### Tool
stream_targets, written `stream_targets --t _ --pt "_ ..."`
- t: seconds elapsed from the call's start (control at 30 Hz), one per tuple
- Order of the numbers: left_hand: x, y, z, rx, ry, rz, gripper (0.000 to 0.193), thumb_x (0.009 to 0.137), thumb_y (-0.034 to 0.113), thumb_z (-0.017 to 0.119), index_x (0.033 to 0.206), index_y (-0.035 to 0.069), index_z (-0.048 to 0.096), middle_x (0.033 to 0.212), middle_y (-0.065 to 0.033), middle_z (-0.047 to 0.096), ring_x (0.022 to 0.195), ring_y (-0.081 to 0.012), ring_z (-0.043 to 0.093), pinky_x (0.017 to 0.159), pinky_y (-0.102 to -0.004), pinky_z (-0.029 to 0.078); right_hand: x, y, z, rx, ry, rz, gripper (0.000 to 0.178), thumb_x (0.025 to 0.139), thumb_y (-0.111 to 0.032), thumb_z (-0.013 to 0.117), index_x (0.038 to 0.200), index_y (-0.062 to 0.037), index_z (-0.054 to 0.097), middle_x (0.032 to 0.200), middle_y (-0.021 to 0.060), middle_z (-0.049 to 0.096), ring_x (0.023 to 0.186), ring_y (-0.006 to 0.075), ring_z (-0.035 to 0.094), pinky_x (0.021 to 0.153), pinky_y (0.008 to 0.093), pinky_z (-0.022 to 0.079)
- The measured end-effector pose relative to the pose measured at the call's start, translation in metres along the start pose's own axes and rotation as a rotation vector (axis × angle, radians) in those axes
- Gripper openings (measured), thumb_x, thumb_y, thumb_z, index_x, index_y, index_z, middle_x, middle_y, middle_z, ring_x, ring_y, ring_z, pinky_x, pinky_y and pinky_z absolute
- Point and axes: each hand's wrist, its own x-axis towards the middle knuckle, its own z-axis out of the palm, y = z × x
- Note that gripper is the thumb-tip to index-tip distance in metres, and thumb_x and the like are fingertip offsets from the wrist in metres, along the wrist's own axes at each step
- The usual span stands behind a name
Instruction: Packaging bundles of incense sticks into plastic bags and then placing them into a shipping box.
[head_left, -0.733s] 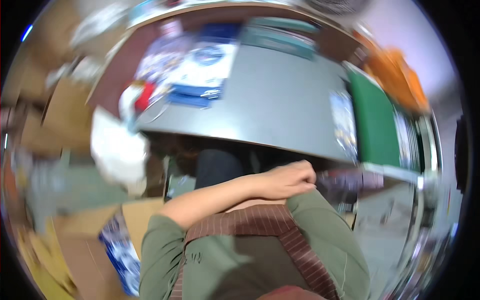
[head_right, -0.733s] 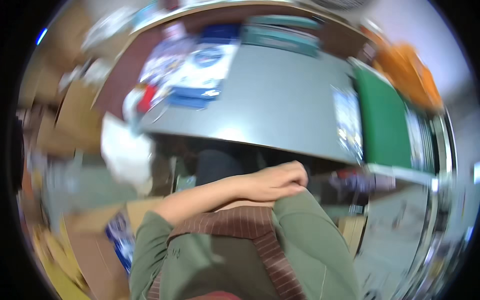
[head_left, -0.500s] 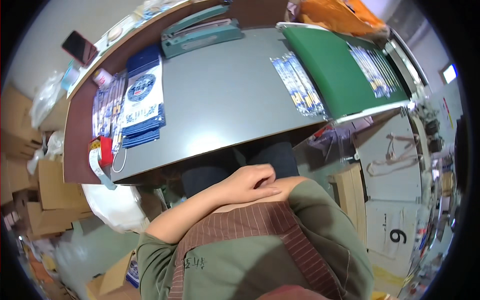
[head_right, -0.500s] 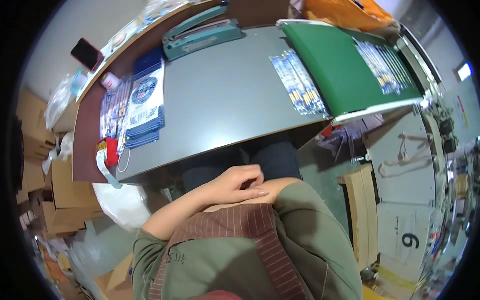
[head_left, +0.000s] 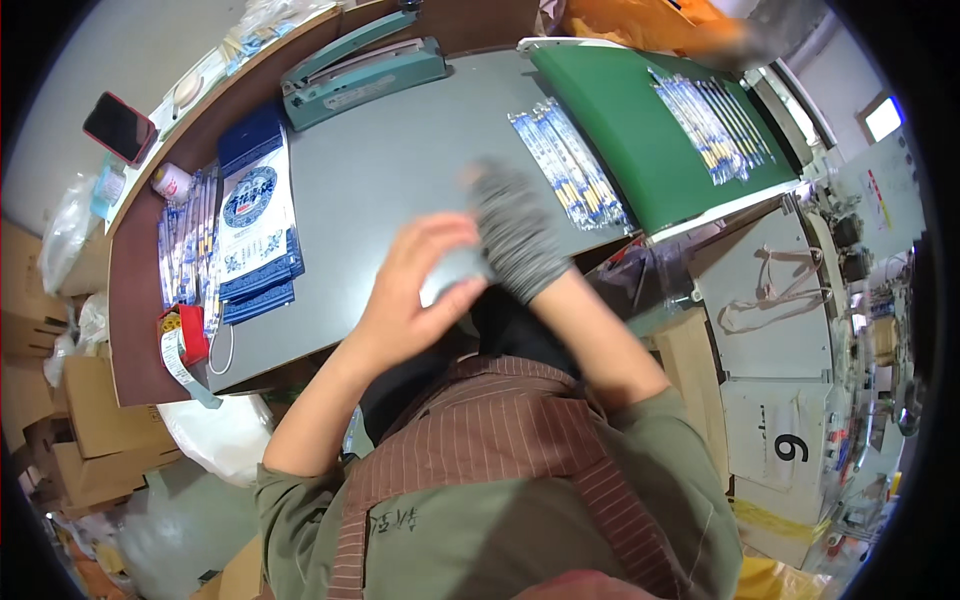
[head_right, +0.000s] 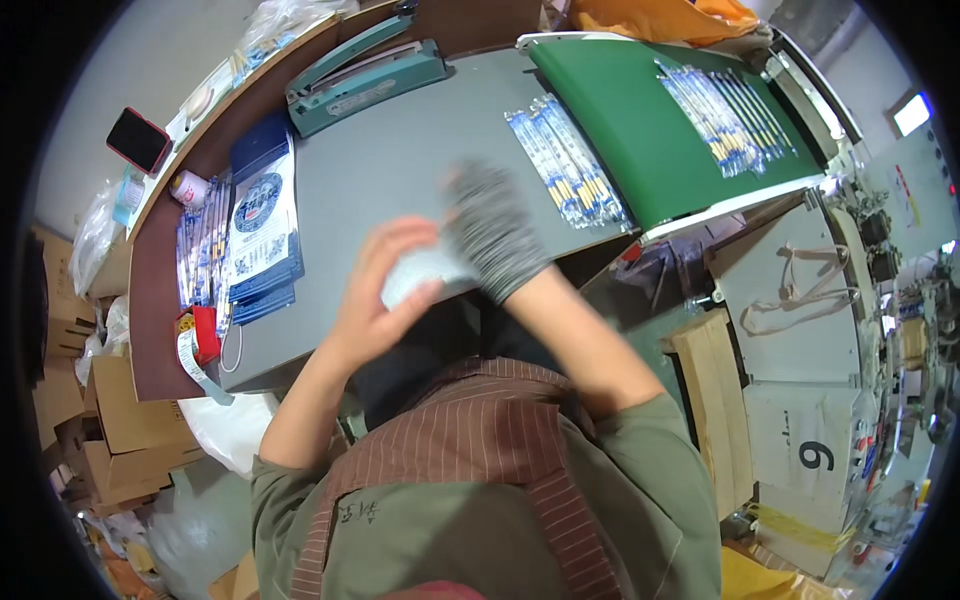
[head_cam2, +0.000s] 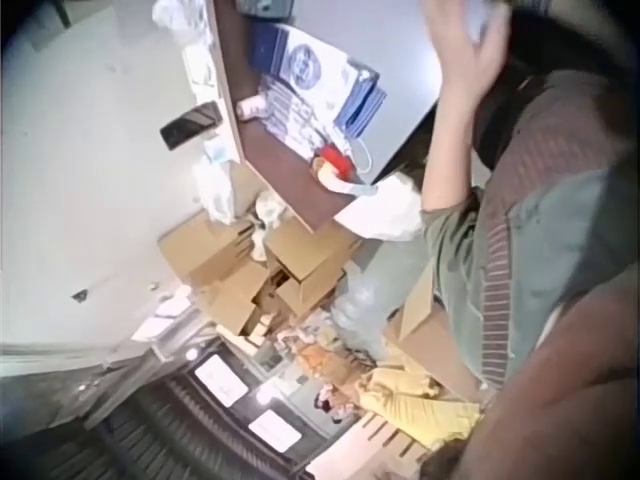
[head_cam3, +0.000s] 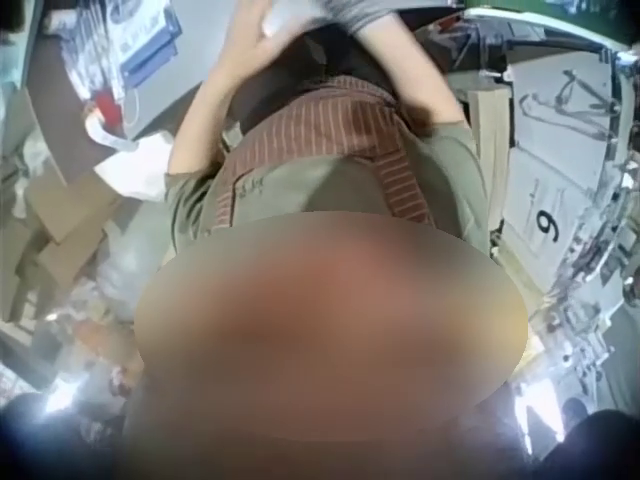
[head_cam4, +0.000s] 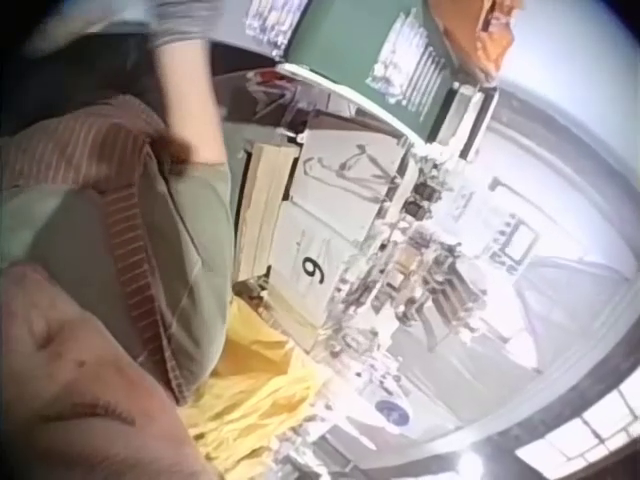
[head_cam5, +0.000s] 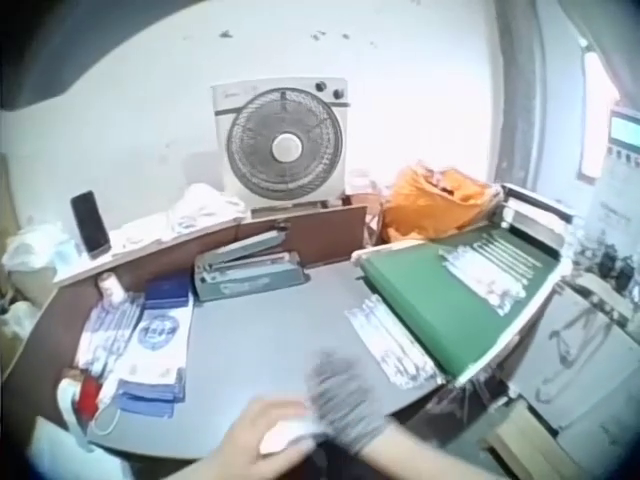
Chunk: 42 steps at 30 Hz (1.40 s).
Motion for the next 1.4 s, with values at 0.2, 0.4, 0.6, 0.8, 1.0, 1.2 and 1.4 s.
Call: stream_targets --t 0.2,0.4,0.6,0.8,1.0,1.2,1.4 --pt "0.040 -0.064 0.072 -0.190 0.182 -0.261 0.049 0.088 0.024 0.063 0.127 -0.001 0.046 0.129 -0.0195 0.048 0.119 -0.0362 0.045 0.102 -0.0422 0.036 0.015 0.147 0.051 0.016 -0.342 0.760 0.082 0.088 -0.060 0.045 0.141 0.0013 0.032 0.140 0.0271 0.040 0.126 0.0387 0.044 0.106 0.0417 0.035" --pt "0.085 -0.151 0.119 -0.010 0.369 -0.435 0.068 0.088 0.027 0.060 0.137 -0.008 0.030 0.142 -0.0283 0.033 0.132 -0.0416 0.032 0.110 -0.0453 0.027 0.030 0.097 0.058 0.238 -0.198 0.696 0.080 0.090 -0.060 0.043 0.137 0.0043 0.039 0.138 0.0285 0.042 0.131 0.0377 0.040 0.109 0.0422 0.031" --pt "0.103 -0.186 0.100 -0.499 0.412 -0.662 0.074 0.086 0.025 0.064 0.141 -0.007 0.025 0.137 -0.0239 0.042 0.127 -0.0331 0.042 0.109 -0.0407 0.029 0.070 0.084 0.074 0.710 -0.257 0.713 0.062 0.089 -0.039 0.051 0.134 0.0030 0.043 0.134 0.0277 0.046 0.127 0.0373 0.044 0.107 0.0391 0.034" --pt "0.099 -0.157 0.031 -1.128 0.395 -0.840 0.074 0.093 0.042 0.055 0.144 0.001 0.020 0.132 -0.0171 0.047 0.116 -0.0238 0.051 0.100 -0.0348 0.040 0.131 0.004 0.074 1.079 -0.454 0.760 0.073 0.086 -0.039 0.056 0.145 -0.0066 0.026 0.129 0.0236 0.051 0.119 0.0352 0.051 0.102 0.0369 0.039" --pt "0.112 -0.098 -0.010 -0.454 0.659 -0.091 0.090 0.087 0.051 0.062 0.145 -0.001 0.017 0.129 -0.0150 0.047 0.113 -0.0234 0.053 0.092 -0.0375 0.047 0.154 -0.026 0.018 1.448 0.165 0.335 0.090 0.078 -0.034 0.072 0.147 -0.0084 0.022 0.132 0.0158 0.048 0.119 0.0230 0.050 0.103 0.0304 0.037" --pt "0.066 -0.110 -0.032 -0.206 0.082 -0.597 0.076 0.070 0.025 0.076 0.132 0.001 0.038 0.113 -0.0145 0.060 0.108 -0.0256 0.058 0.091 -0.0371 0.047 0.132 -0.004 -0.011 1.791 0.022 0.078 0.115 0.062 -0.028 0.088 0.149 -0.0090 0.016 0.133 0.0179 0.045 0.113 0.0212 0.052 0.095 0.0344 0.045" --pt "0.019 -0.080 0.002 -0.554 0.099 -0.394 0.032 0.073 0.015 0.068 0.101 0.003 0.060 0.092 -0.0078 0.064 0.086 -0.0149 0.061 0.078 -0.0319 0.050 0.093 -0.031 -0.032 1.687 0.018 0.132 0.091 0.070 -0.017 0.079 0.145 -0.0060 0.027 0.120 0.0154 0.057 0.104 0.0235 0.060 0.085 0.0340 0.051"
